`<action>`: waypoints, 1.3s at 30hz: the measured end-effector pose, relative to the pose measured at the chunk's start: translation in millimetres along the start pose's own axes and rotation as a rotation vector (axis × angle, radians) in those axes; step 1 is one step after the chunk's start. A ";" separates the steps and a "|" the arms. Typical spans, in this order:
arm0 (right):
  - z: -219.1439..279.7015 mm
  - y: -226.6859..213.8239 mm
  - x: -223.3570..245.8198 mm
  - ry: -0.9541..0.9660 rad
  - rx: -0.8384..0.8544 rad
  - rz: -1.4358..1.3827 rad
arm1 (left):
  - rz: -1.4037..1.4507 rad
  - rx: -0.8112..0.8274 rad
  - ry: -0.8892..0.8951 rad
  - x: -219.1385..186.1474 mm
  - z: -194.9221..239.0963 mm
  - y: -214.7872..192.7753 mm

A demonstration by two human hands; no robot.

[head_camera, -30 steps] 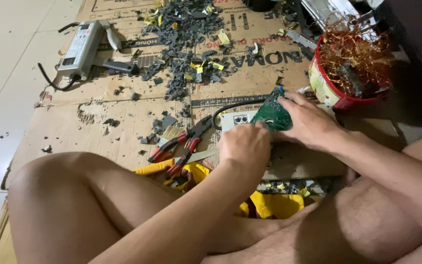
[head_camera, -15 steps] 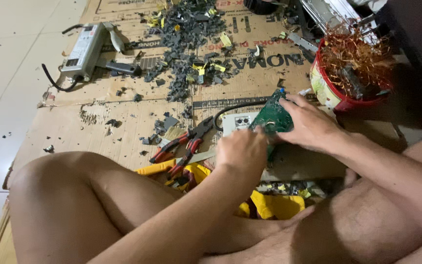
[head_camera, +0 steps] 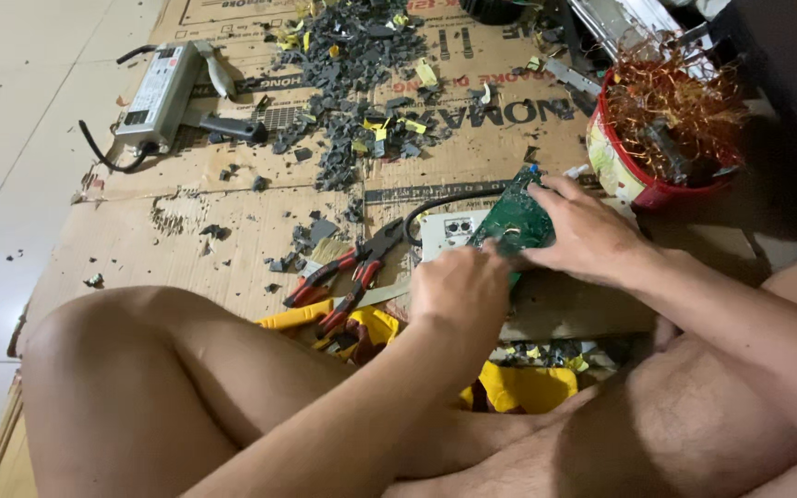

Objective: The person sits on the floor and scrapes a green circuit board with a metal tool to remove material. They hold the board with one hand and use the tool with the other, occasionally flipping the board over to work on different areas.

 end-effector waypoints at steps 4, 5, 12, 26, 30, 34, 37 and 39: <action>8.2 -7.1 10.6 -0.016 -0.052 0.018 | 0.061 -0.087 -0.005 2.4 -33.9 10.2; 12.0 -12.8 15.9 -0.013 -0.046 0.018 | 0.040 -0.044 0.001 5.6 -28.1 14.3; 7.0 -7.4 5.6 -0.008 -0.042 -0.047 | -0.086 -0.022 0.088 31.9 -35.8 -23.7; 32.7 -6.3 14.1 0.426 -0.141 -0.260 | 0.251 0.007 -0.080 79.1 -13.3 -1.8; 64.0 34.4 45.4 0.706 -0.072 -0.500 | 0.364 0.025 -0.154 90.4 0.8 -2.1; 63.0 47.1 71.5 0.847 -0.177 -0.650 | 0.387 -0.009 -0.140 97.6 1.2 -1.4; 56.1 44.8 86.2 0.819 -0.301 -0.797 | 0.424 -0.012 -0.150 100.9 4.4 2.2; 51.1 41.9 82.6 0.770 -0.411 -0.658 | 0.423 -0.017 -0.179 104.4 8.1 3.5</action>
Point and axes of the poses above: each hand's wrist, its own z-axis away from the middle knuckle, its own y-axis out of the palm, x = y × z, the point moved 8 cm from there along -z, towards the middle knuckle, and after that the axes turned 2 degrees about y, right-handed, at the moved point
